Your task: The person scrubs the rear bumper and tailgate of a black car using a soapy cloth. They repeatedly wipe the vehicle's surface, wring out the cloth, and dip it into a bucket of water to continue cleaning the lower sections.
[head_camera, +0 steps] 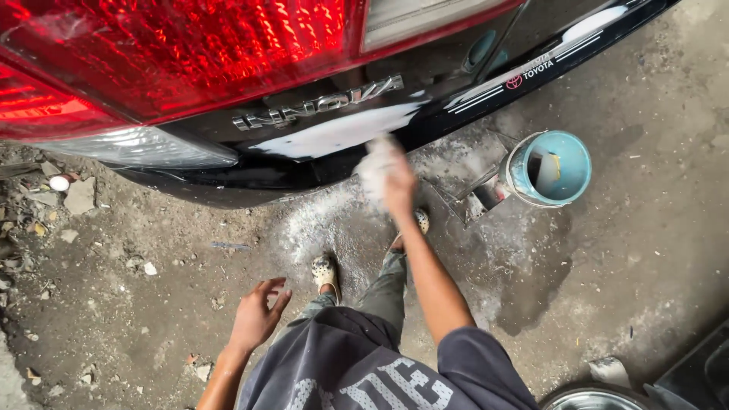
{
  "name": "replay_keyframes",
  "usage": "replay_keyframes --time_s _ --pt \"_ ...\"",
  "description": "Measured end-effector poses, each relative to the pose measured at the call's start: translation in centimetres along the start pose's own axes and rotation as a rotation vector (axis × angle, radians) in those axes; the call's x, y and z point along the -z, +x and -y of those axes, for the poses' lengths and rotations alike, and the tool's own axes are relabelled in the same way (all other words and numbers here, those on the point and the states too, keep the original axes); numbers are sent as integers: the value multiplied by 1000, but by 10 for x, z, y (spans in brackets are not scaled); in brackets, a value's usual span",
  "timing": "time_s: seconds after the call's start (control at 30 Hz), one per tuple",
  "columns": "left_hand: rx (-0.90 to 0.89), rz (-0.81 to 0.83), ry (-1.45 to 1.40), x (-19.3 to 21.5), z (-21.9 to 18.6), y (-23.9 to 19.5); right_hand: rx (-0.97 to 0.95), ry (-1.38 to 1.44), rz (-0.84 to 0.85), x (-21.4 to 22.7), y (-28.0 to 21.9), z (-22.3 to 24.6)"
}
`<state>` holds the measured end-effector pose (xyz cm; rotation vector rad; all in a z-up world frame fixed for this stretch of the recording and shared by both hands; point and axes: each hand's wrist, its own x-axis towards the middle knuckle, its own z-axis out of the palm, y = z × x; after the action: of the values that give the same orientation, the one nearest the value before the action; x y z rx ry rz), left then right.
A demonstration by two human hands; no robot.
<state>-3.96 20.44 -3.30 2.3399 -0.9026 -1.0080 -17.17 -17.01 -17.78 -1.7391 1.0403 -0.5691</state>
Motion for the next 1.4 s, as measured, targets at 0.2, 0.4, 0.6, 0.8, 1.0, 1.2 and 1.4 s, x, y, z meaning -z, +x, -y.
replay_keyframes --time_s 0.2,0.4,0.6,0.8,1.0,1.2,1.4 --pt "28 16 46 -11 26 -7 -155 1042 -809 112 75 5" --pt "86 -20 60 -29 61 -28 -106 850 -866 -38 46 129" --pt "156 38 82 -39 49 -21 60 371 -464 -171 -27 143" --pt "102 93 125 -49 27 9 -631 1234 -86 -72 33 58" --pt "120 137 179 -53 19 22 -223 1310 -310 158 124 -52" --pt "145 124 189 -63 38 14 -120 1134 -550 217 162 -61" --pt "207 132 131 -54 70 -12 -223 728 -775 1 98 15"
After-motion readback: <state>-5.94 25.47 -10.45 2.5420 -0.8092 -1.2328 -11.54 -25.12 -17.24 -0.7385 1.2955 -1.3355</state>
